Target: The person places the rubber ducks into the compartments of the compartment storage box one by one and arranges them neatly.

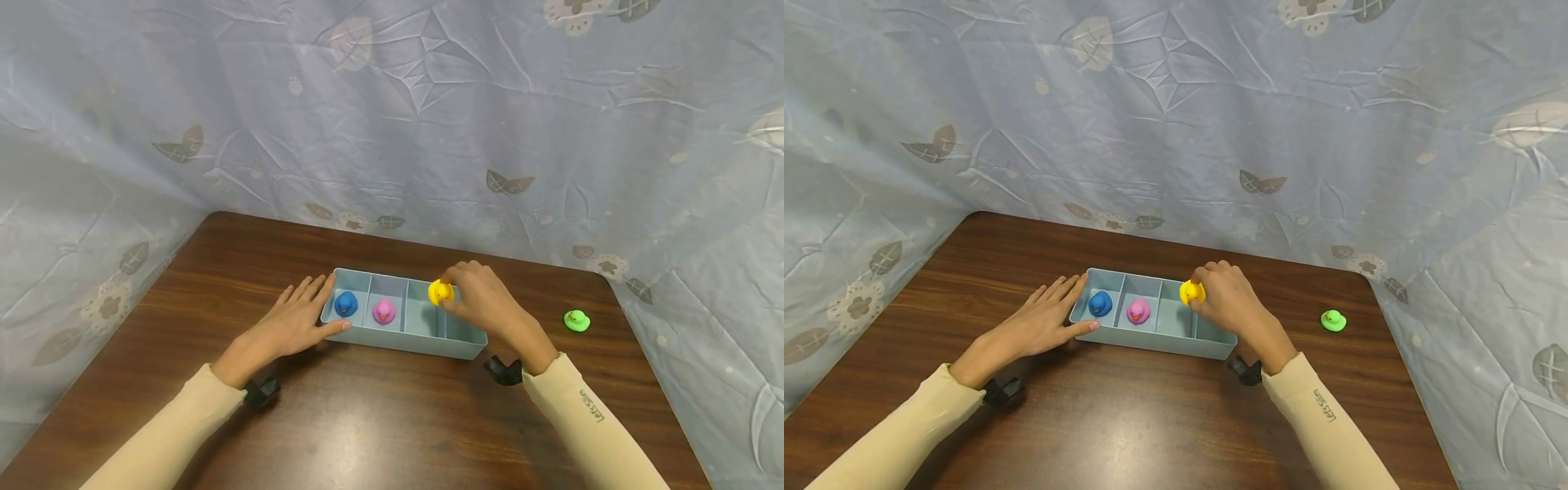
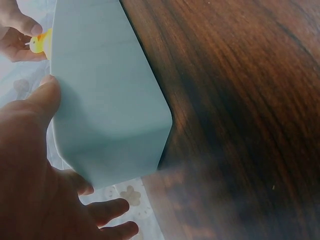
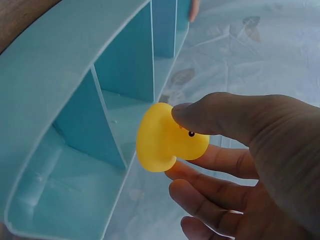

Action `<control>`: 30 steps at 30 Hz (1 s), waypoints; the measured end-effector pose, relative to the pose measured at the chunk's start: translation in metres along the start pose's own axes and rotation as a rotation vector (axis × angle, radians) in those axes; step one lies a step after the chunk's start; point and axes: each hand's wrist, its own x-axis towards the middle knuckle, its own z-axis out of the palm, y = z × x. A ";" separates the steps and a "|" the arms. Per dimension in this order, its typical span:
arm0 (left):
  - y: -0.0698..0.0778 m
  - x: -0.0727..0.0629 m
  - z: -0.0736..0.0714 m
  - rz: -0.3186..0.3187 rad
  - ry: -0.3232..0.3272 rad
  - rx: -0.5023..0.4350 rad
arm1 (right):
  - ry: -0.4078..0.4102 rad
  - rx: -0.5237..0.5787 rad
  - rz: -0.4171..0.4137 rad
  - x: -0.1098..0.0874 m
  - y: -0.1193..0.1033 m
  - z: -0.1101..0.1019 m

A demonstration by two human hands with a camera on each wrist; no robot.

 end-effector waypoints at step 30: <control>0.001 -0.002 0.000 0.000 0.012 -0.018 | -0.106 -0.050 -0.038 0.010 -0.012 0.036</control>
